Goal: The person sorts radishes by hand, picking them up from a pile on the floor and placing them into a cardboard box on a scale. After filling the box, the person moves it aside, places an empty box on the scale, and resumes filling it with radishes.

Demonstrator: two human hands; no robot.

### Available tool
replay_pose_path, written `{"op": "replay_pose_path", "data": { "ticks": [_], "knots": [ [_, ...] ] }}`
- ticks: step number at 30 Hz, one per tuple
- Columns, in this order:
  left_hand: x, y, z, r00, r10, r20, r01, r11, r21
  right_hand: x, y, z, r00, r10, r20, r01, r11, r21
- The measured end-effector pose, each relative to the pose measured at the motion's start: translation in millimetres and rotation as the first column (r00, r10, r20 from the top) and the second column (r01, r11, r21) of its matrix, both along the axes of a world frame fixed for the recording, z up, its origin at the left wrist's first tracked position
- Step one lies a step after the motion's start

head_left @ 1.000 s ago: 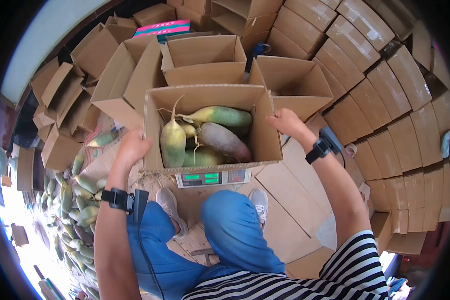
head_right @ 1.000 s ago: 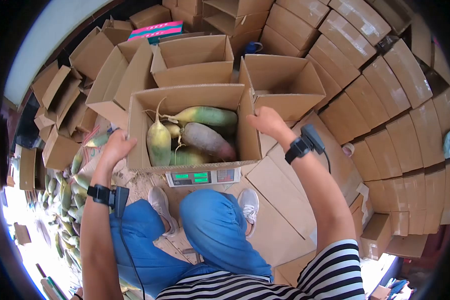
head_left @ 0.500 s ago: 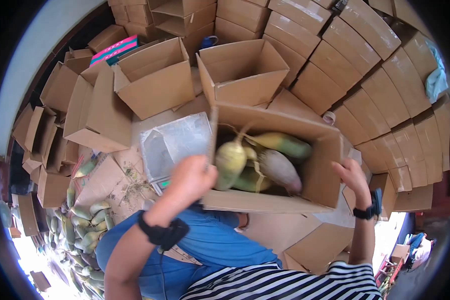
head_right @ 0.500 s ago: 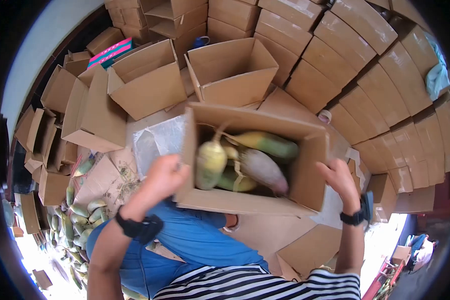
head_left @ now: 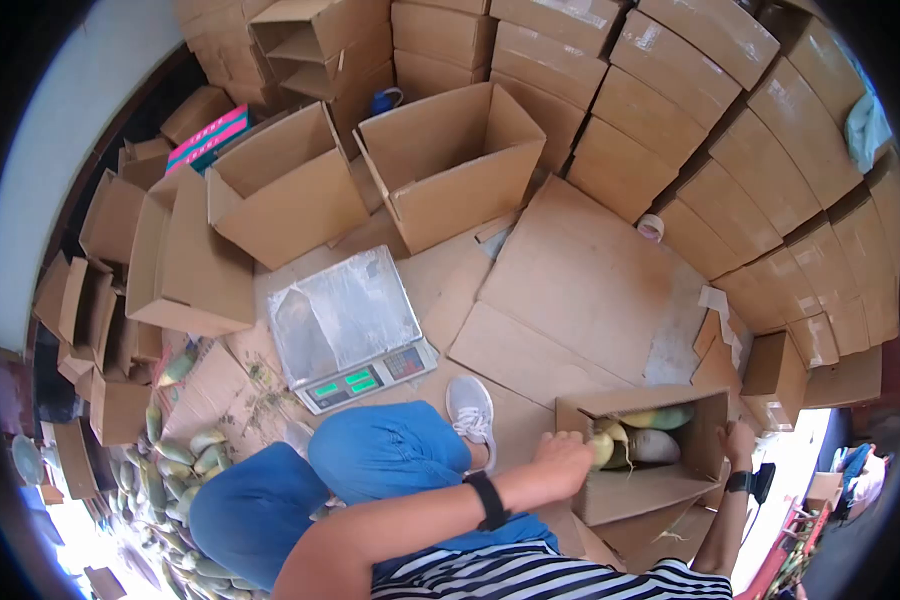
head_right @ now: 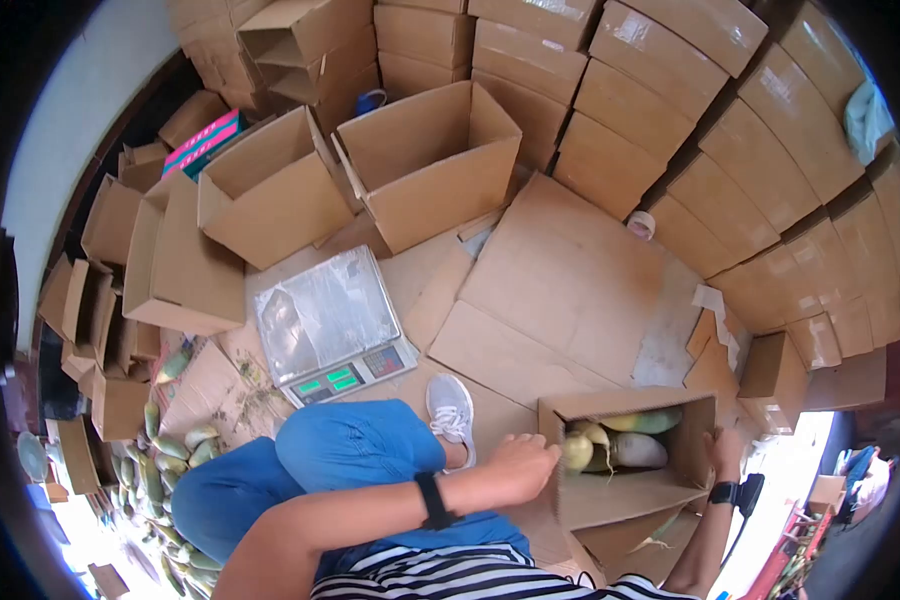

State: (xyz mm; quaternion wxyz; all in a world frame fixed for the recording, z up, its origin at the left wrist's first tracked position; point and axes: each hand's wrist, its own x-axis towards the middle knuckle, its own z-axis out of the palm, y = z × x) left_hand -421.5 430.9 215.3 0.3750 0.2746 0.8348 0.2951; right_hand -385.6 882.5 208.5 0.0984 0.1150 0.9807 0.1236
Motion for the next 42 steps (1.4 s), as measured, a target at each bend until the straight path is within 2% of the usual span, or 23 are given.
{"op": "replay_pose_path", "data": {
  "ticks": [1, 2, 4, 6, 8, 9, 11, 13, 15, 17, 18, 20, 21, 23, 24, 25, 27, 29, 31, 33, 35, 37, 42],
  "knots": [
    [-12.4, -12.5, 29.1, 0.997, 0.015, -0.070, -0.009, 0.997, 0.081, 12.0, 7.6, -11.5, 0.994, 0.023, -0.110, -0.014, 0.997, 0.078],
    [-21.3, -25.8, 54.2, 0.991, 0.036, -0.132, -0.014, 0.986, 0.164, 13.0, 52.7, -47.7, 0.978, -0.203, -0.055, 0.206, 0.977, 0.059],
    [-31.1, -65.0, 89.7, 0.983, 0.131, -0.132, -0.101, 0.972, 0.212, -15.0, 35.9, -30.2, 0.971, -0.156, -0.180, 0.136, 0.983, -0.121],
    [-28.0, -111.2, 112.5, 0.955, 0.187, -0.231, -0.154, 0.976, 0.154, -66.9, -41.3, 11.8, 0.924, 0.045, -0.381, -0.103, 0.986, -0.132],
    [-11.6, -162.9, 131.4, 0.881, 0.195, -0.432, -0.227, 0.974, -0.024, -120.6, -121.3, 44.8, 0.915, 0.125, -0.383, -0.228, 0.944, -0.238],
    [1.1, -187.9, 140.7, 0.836, 0.215, -0.505, -0.317, 0.940, -0.125, -144.0, -149.6, 37.9, 0.894, 0.189, -0.407, -0.322, 0.902, -0.289],
    [34.6, -238.3, 153.0, 0.744, 0.224, -0.629, -0.479, 0.836, -0.269, -182.7, -235.9, 48.8, 0.853, 0.331, -0.403, -0.493, 0.762, -0.419],
    [77.6, -286.7, 159.4, 0.689, 0.261, -0.676, -0.609, 0.715, -0.344, -226.0, -303.7, 39.4, 0.689, 0.528, -0.496, -0.720, 0.577, -0.386],
    [120.0, -320.0, 154.1, 0.667, 0.310, -0.677, -0.675, 0.636, -0.374, -274.4, -364.1, 29.0, 0.575, 0.613, -0.543, -0.817, 0.469, -0.335],
    [153.8, -338.7, 135.1, 0.548, 0.480, -0.685, -0.804, 0.527, -0.274, -321.2, -417.5, 17.9, 0.576, 0.627, -0.524, -0.814, 0.501, -0.295],
    [160.9, -341.4, 125.3, 0.475, 0.479, -0.738, -0.835, 0.510, -0.206, -342.8, -438.0, 10.1, 0.561, 0.638, -0.527, -0.825, 0.484, -0.292],
    [165.5, -340.3, 115.0, 0.420, 0.472, -0.775, -0.874, 0.441, -0.205, -378.2, -474.0, -4.0, 0.534, 0.666, -0.520, -0.813, 0.574, -0.100],
    [164.1, -340.5, 111.5, 0.380, 0.452, -0.807, -0.899, 0.386, -0.207, -388.5, -486.6, -9.0, 0.518, 0.676, -0.524, -0.823, 0.560, -0.092],
    [162.8, -345.8, 113.7, 0.367, 0.487, -0.792, -0.909, 0.368, -0.195, -406.4, -503.7, -19.8, 0.592, 0.665, -0.456, -0.778, 0.619, -0.109],
    [162.3, -347.7, 115.7, 0.368, 0.515, -0.774, -0.912, 0.363, -0.191, -416.1, -503.0, -40.5, 0.578, 0.680, -0.451, -0.788, 0.609, -0.090],
    [161.7, -348.7, 116.3, 0.362, 0.522, -0.772, -0.916, 0.354, -0.190, -420.2, -501.5, -54.6, 0.664, 0.676, -0.319, -0.743, 0.644, -0.183],
    [161.4, -350.2, 117.6, 0.338, 0.497, -0.799, -0.911, 0.385, -0.146, -403.7, -499.9, -69.1, 0.578, 0.697, -0.425, -0.782, 0.622, -0.044],
    [160.8, -352.7, 119.6, 0.336, 0.524, -0.782, -0.913, 0.385, -0.135, -384.6, -504.5, -71.1, 0.614, 0.744, -0.263, -0.765, 0.643, 0.035],
    [161.2, -356.1, 118.9, 0.326, 0.554, -0.766, -0.918, 0.379, -0.117, -361.7, -490.8, -89.4, 0.526, 0.825, -0.207, -0.827, 0.553, 0.101],
    [166.6, -360.6, 116.8, 0.310, 0.562, -0.767, -0.908, 0.414, -0.064, -348.6, -469.7, -93.1, 0.540, 0.818, -0.198, -0.839, 0.543, -0.044],
    [169.9, -361.2, 117.4, 0.294, 0.545, -0.785, -0.911, 0.409, -0.057, -351.7, -449.5, -94.9, 0.485, 0.788, -0.378, -0.865, 0.496, -0.075],
    [173.0, -361.9, 117.8, 0.281, 0.528, -0.801, -0.909, 0.414, -0.046, -333.6, -453.3, -46.4, 0.507, 0.747, -0.430, -0.854, 0.503, -0.133],
    [177.7, -359.2, 115.9, 0.240, 0.530, -0.813, -0.916, 0.400, -0.010, -279.4, -473.7, 53.5, 0.437, 0.755, -0.489, -0.899, 0.385, -0.208]
  ]
}}
